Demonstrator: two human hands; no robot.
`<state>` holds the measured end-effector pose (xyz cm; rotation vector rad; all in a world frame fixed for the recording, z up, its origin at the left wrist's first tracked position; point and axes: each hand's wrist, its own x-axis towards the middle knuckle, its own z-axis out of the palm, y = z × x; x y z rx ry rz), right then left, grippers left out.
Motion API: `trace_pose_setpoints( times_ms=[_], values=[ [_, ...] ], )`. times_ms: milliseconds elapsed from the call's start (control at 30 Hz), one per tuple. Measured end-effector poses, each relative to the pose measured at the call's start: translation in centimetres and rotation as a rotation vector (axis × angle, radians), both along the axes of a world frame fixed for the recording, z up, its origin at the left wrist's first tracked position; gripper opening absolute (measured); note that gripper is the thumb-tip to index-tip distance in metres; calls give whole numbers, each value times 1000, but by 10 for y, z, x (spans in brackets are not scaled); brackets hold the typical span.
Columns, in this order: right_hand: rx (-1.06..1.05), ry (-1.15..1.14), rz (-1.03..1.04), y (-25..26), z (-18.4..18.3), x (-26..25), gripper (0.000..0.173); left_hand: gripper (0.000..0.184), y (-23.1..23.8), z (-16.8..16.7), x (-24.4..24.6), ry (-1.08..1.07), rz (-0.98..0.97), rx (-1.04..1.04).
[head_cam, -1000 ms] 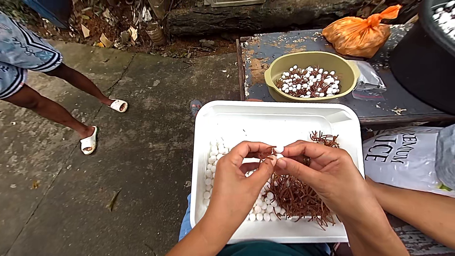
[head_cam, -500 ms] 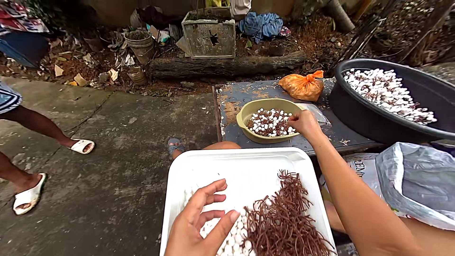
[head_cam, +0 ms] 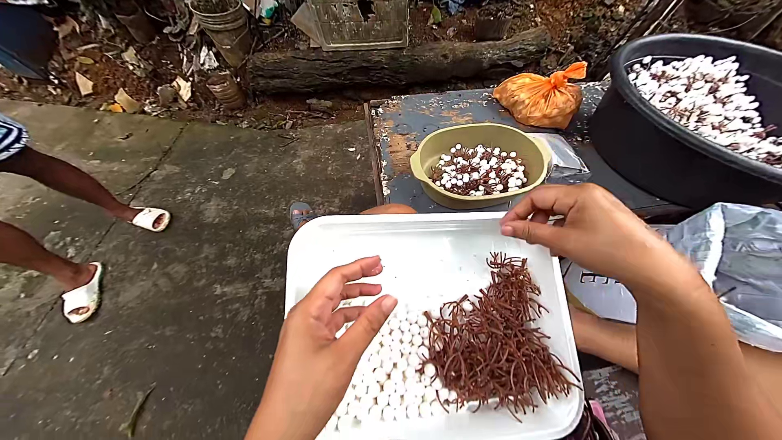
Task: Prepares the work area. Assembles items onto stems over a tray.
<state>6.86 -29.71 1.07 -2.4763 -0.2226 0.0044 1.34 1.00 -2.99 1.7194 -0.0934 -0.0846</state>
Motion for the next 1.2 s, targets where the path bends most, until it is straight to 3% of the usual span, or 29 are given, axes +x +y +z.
trace_pose_setpoints(
  times_ms=[100, 367, 500, 600, 767, 900, 1033, 1100, 1200],
  values=[
    [-168, -44, 164, 15, -15, -27, 2, 35, -4, 8, 0, 13, -30, 13],
    [-166, -65, 315, 57, -36, -57, 11, 31, 0, 20, -4, 40, -18, 33],
    [-220, -99, 263, 57, -39, -54, 5, 31, -2, 22, -6, 31, -19, 22],
    [-73, -142, 145, 41, -19, -49, 9, 30, -5, 18, -8, 31, -26, 23],
    [245, -12, 37, 28, -6, -51, 6, 22, -18, 10, -12, 12, -79, 66],
    [464, 94, 65, 34, -10, -55, 5, 21, -34, 1, -15, -184, -80, 155],
    [529, 115, 119, 53, -12, -58, 6, 17, -49, 2, -14, -336, -107, 195],
    [553, 95, 133, 62, -12, -59, 10, 6, -49, 4, -12, -316, -121, 172],
    [589, 45, 107, 66, -13, -57, 22, 6, -42, 4, -11, -215, -107, 146]
  ],
)
